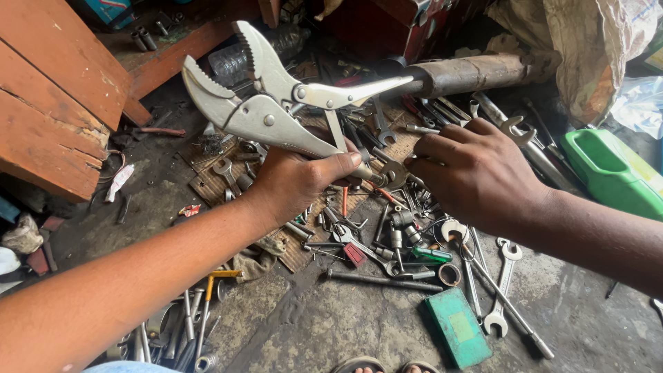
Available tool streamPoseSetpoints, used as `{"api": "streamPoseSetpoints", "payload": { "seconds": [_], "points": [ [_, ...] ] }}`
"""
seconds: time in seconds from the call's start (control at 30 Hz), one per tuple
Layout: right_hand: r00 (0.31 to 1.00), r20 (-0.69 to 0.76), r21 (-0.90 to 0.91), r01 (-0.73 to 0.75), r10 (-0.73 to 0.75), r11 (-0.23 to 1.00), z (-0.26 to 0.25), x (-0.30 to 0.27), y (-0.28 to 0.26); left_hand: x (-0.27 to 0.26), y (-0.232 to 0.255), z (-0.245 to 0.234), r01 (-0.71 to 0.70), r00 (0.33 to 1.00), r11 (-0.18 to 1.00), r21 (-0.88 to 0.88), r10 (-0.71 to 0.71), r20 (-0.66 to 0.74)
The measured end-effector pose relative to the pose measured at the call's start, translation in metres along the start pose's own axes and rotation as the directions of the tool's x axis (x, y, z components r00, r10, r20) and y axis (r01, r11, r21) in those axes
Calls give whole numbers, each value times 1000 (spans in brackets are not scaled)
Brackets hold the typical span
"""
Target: The person sits on the floor amidst a scattered pile of tools and uses a rag to wipe a large pair of locking pliers. They manipulate the pliers to clean different surfaces and then wipe the rag itself.
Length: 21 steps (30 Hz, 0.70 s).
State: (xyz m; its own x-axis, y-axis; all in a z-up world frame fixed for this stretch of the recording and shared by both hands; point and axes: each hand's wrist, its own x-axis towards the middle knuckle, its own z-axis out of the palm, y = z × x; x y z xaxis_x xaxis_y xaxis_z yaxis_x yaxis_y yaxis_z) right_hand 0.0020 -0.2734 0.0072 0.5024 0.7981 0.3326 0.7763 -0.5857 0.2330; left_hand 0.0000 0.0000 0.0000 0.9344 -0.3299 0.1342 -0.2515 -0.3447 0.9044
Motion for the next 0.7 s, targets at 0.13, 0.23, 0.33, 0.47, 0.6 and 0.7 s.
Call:
{"api": "streamPoseSetpoints", "payload": {
  "seconds": [0.13, 0.23, 0.33, 0.47, 0.6, 0.7],
  "points": [
    [999, -2, -15, 32, -32, 999, -5, 3, -3, -2, -1, 0, -72, 997, 997, 36, 72, 17],
    [1000, 0, -12, 23, -23, 1000, -6, 4, -5, -3, -1, 3, -99, 995, 995, 13, 99, 5],
    [999, 15, -43, 46, -45, 998, -8, 6, -8, -6, 1, 4, -49, 999, 998, -46, 49, 4],
    [998, 48, -55, 38, -35, 998, -11, 7, -10, -8, 5, 4, -15, 1000, 998, -65, 15, 7],
    [996, 22, -53, 89, -88, 995, -9, 10, -9, -10, 9, 4, 32, 999, 999, -19, -32, 21],
    [995, 47, -10, 89, -88, 996, -8, 10, -9, -11, 12, 7, 84, 996, 995, 53, -86, 37]
  ]
}}
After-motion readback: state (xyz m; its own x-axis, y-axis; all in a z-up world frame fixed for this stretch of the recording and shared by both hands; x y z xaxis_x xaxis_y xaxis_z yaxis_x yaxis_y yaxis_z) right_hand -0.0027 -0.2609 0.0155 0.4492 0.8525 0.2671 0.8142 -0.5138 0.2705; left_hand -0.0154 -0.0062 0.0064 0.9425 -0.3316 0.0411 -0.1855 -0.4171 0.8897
